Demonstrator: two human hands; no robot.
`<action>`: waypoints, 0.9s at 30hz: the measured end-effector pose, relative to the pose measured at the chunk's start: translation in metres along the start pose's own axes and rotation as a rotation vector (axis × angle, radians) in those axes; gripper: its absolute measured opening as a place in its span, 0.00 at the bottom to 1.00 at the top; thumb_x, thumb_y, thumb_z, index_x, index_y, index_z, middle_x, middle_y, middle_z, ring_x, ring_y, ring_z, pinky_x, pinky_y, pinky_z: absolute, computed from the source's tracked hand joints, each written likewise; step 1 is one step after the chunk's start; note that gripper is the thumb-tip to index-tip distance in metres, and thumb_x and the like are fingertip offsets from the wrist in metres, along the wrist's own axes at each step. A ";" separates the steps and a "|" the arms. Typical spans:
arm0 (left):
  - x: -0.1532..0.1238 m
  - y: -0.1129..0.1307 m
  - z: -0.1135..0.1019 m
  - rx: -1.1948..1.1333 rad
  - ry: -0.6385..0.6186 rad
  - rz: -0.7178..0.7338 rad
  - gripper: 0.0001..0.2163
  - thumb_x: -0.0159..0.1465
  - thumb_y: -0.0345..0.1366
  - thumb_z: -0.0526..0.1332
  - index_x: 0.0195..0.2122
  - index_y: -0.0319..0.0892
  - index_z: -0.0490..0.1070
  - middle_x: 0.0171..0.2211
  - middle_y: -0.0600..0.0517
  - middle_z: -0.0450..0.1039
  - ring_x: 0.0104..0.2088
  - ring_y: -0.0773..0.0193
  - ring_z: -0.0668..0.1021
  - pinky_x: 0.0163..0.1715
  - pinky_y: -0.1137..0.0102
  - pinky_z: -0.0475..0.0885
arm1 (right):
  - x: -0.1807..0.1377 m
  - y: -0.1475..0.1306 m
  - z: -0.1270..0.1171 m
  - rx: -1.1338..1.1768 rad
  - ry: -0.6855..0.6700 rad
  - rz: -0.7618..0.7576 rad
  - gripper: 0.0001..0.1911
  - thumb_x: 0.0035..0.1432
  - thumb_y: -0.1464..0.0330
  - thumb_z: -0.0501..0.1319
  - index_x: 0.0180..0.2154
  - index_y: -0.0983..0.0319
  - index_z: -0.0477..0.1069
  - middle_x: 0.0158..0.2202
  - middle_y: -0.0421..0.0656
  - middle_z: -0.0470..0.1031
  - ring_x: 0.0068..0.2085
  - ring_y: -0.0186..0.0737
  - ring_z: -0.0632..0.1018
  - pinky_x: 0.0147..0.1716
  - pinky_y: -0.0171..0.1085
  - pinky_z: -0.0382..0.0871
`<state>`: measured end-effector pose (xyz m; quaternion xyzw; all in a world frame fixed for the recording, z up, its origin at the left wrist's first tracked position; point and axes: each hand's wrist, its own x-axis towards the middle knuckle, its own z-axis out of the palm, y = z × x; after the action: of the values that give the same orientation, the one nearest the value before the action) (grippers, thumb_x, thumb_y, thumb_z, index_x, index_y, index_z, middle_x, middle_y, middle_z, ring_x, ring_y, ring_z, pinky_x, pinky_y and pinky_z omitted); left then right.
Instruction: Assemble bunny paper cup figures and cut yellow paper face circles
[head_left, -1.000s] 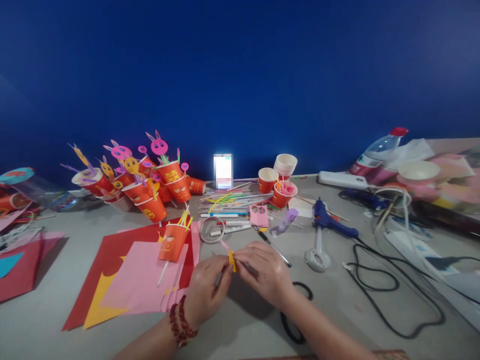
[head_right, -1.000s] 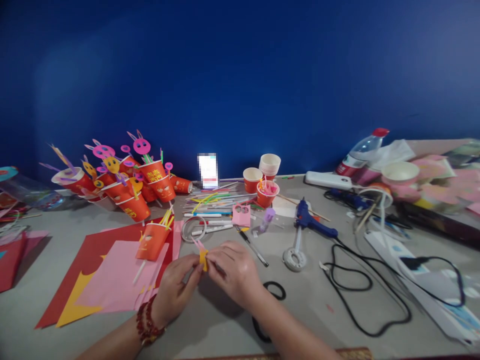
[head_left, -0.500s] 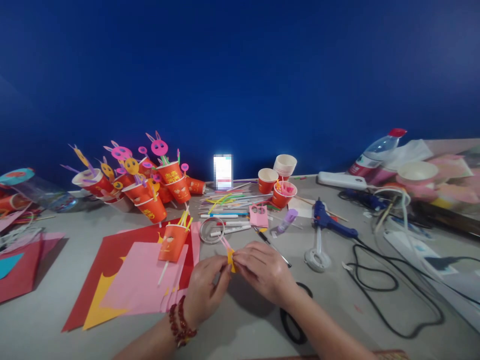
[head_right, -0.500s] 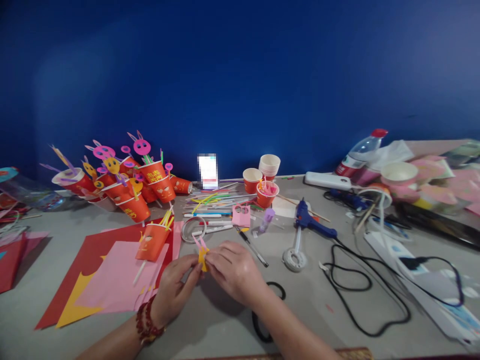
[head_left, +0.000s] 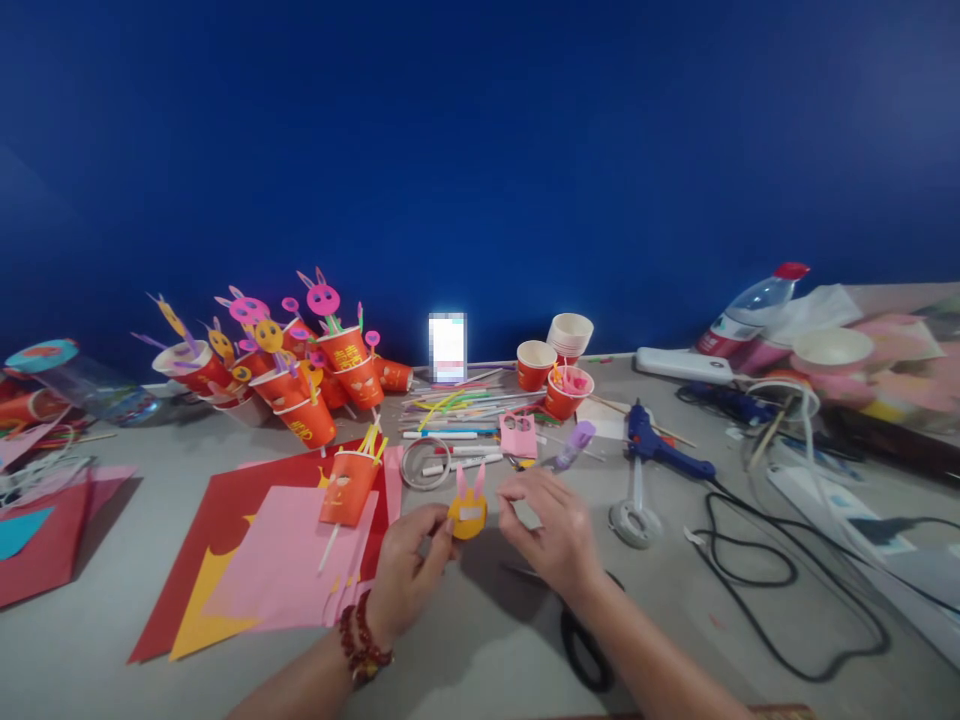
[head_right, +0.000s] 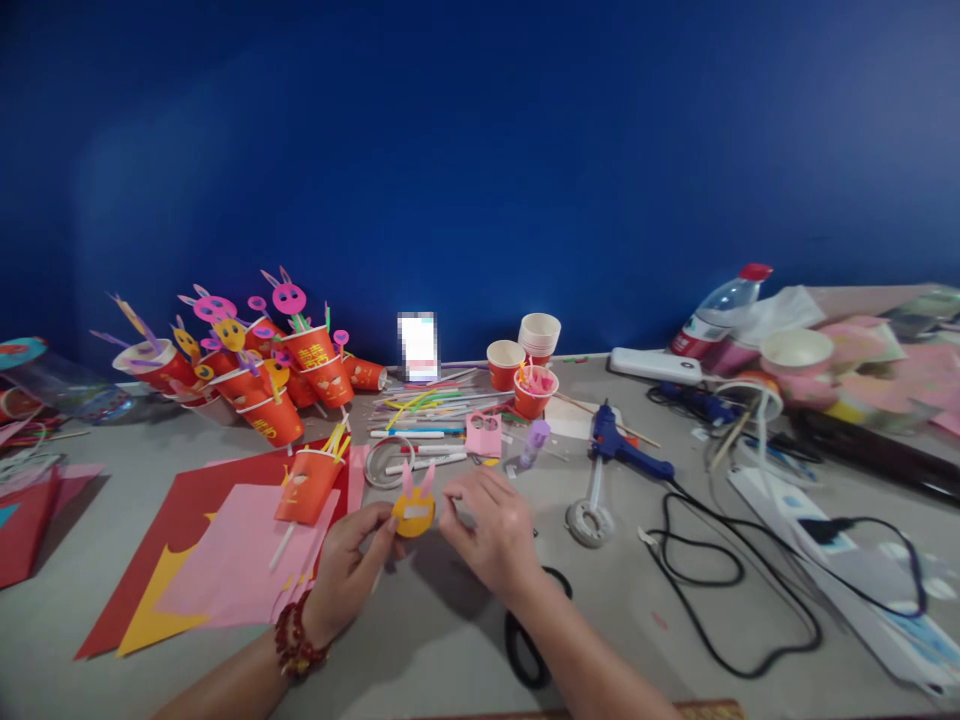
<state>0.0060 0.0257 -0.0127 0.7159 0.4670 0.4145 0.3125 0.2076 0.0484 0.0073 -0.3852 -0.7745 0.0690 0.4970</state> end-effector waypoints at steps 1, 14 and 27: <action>0.001 0.000 0.000 -0.018 0.005 -0.019 0.11 0.70 0.35 0.52 0.33 0.42 0.71 0.23 0.55 0.72 0.24 0.66 0.76 0.27 0.73 0.69 | 0.001 0.000 -0.001 -0.004 0.016 0.014 0.06 0.60 0.75 0.57 0.34 0.59 0.70 0.30 0.43 0.77 0.33 0.42 0.76 0.35 0.41 0.70; -0.004 -0.002 0.005 0.102 -0.001 0.113 0.07 0.68 0.30 0.54 0.37 0.43 0.72 0.31 0.52 0.77 0.32 0.64 0.78 0.35 0.73 0.70 | -0.004 -0.011 0.011 -0.051 -0.190 -0.115 0.05 0.60 0.75 0.58 0.37 0.61 0.70 0.32 0.44 0.78 0.33 0.42 0.73 0.36 0.40 0.68; 0.014 -0.006 0.004 -0.716 0.141 -0.362 0.12 0.66 0.46 0.61 0.34 0.41 0.71 0.26 0.53 0.74 0.23 0.67 0.75 0.25 0.73 0.69 | -0.001 0.015 -0.003 -0.193 -0.076 0.199 0.08 0.60 0.73 0.57 0.28 0.60 0.67 0.25 0.42 0.72 0.29 0.41 0.73 0.31 0.38 0.64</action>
<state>0.0096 0.0406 -0.0154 0.4382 0.4319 0.5373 0.5769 0.2181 0.0572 0.0011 -0.5033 -0.7538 0.0579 0.4184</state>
